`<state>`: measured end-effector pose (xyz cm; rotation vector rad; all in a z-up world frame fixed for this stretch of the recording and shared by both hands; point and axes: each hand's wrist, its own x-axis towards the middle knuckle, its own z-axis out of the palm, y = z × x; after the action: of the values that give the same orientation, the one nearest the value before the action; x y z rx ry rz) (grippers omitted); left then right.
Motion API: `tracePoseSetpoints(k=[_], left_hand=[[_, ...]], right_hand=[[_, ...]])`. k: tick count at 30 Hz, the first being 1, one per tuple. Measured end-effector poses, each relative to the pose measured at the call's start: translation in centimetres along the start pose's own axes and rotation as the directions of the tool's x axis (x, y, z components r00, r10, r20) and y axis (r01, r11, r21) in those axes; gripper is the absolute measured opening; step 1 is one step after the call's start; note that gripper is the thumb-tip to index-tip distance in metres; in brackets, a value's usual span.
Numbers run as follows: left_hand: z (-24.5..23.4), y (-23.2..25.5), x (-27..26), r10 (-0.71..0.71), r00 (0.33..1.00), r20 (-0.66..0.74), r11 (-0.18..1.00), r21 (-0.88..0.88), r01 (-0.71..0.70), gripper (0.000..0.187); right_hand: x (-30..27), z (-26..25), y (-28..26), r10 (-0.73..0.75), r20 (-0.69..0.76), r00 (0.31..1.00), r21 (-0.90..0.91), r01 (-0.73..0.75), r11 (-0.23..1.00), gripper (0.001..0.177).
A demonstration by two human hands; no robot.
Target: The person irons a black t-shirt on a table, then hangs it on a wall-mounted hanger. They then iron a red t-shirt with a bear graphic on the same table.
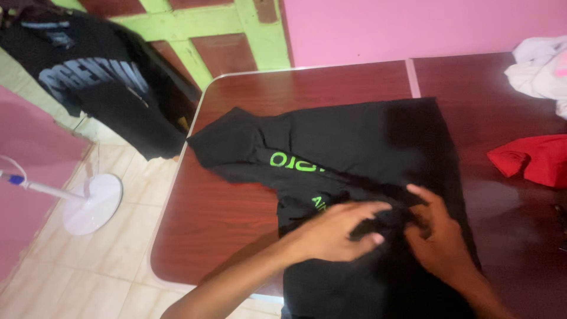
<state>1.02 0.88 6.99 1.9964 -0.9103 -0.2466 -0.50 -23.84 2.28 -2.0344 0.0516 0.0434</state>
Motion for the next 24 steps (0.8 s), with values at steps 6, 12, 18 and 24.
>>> tracePoseSetpoints(k=[6,12,18,24], left_hand=[[-5.7,-5.3,-0.4,0.052,0.961,-0.272,0.807,0.578,0.12,0.076],[-7.8,-7.4,1.2,0.01,0.97,-0.242,0.938,0.339,0.075,0.032],[-12.8,-0.9,1.6,-0.116,0.949,-0.292,0.982,0.107,0.153,0.024],[-9.0,-4.7,3.6,-0.363,0.93,0.06,0.778,0.568,0.268,0.03]], right_hand=[[0.8,-5.7,1.7,-0.235,-0.189,0.954,-0.024,0.235,0.972,0.065],[0.6,-8.5,-0.2,-0.386,-0.344,0.856,-0.451,0.21,0.868,0.046],[-0.5,-10.4,-1.9,-0.609,-0.34,0.717,-0.628,0.309,0.714,0.045],[1.8,-7.5,4.5,-0.183,-0.011,0.983,-0.698,0.124,0.705,0.048]])
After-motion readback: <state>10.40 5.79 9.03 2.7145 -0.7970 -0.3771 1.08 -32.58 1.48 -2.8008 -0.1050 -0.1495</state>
